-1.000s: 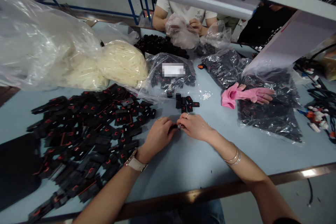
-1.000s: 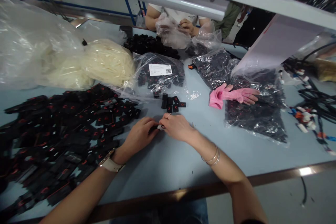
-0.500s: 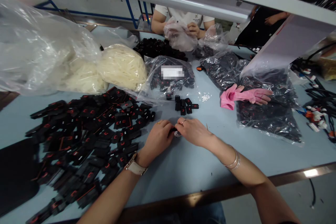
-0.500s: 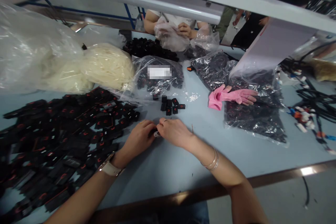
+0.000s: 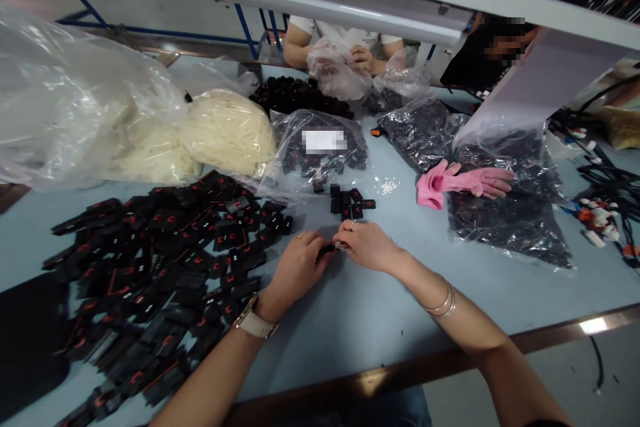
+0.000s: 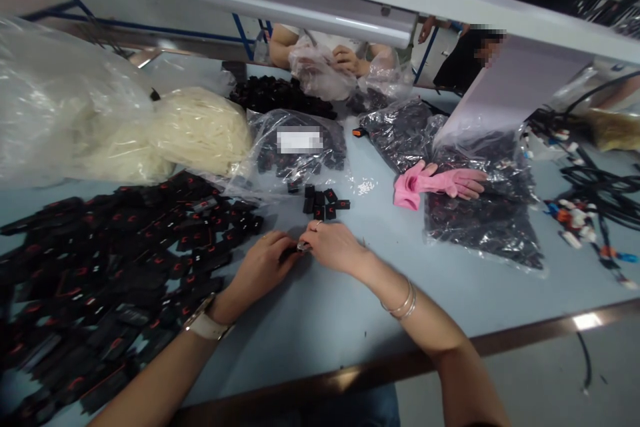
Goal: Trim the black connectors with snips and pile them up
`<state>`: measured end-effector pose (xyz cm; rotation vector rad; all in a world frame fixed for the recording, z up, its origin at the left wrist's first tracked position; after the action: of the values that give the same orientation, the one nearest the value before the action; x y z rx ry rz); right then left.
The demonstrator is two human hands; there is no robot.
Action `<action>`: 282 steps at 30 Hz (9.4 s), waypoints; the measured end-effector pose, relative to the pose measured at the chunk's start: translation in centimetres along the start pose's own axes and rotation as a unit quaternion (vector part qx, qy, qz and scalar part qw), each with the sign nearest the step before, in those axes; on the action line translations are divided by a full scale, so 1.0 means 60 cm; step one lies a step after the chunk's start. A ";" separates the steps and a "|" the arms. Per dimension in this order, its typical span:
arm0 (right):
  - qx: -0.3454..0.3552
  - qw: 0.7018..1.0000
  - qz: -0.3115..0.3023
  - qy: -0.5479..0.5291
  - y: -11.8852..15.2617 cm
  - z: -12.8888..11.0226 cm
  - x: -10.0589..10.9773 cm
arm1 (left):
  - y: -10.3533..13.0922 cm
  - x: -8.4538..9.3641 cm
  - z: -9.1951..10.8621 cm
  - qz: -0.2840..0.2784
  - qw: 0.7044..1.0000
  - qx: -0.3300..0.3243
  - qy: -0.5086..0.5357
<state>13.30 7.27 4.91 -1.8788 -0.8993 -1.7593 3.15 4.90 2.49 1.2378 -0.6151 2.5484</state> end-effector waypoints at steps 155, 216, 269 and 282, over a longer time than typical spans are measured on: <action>-0.169 0.883 0.278 -0.339 0.017 0.024 -0.039 | -0.005 -0.001 -0.021 -0.040 0.997 0.072 -0.002; -0.114 0.908 0.308 -0.262 0.022 0.016 -0.009 | -0.006 0.001 -0.021 -0.033 0.997 0.072 -0.006; -0.178 0.914 0.356 -0.076 0.019 0.104 0.024 | -0.001 0.065 -0.020 0.101 0.979 0.105 -0.143; -0.173 0.956 0.236 -0.009 -0.004 0.076 -0.011 | 0.004 0.052 -0.003 0.111 0.985 0.049 -0.121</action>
<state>16.41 10.46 3.69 -2.1005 -0.1153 -1.6682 1.03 4.86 4.83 1.6117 -0.7230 2.6547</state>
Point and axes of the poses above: each hand's wrist, its own y-axis away from the middle knuckle, its own x-axis out of the back of the hand, z = x × y, the point moved 7 cm from there along -y, towards the middle knuckle, and after that the axes turned 10 degrees about y, right-handed, at the moved point
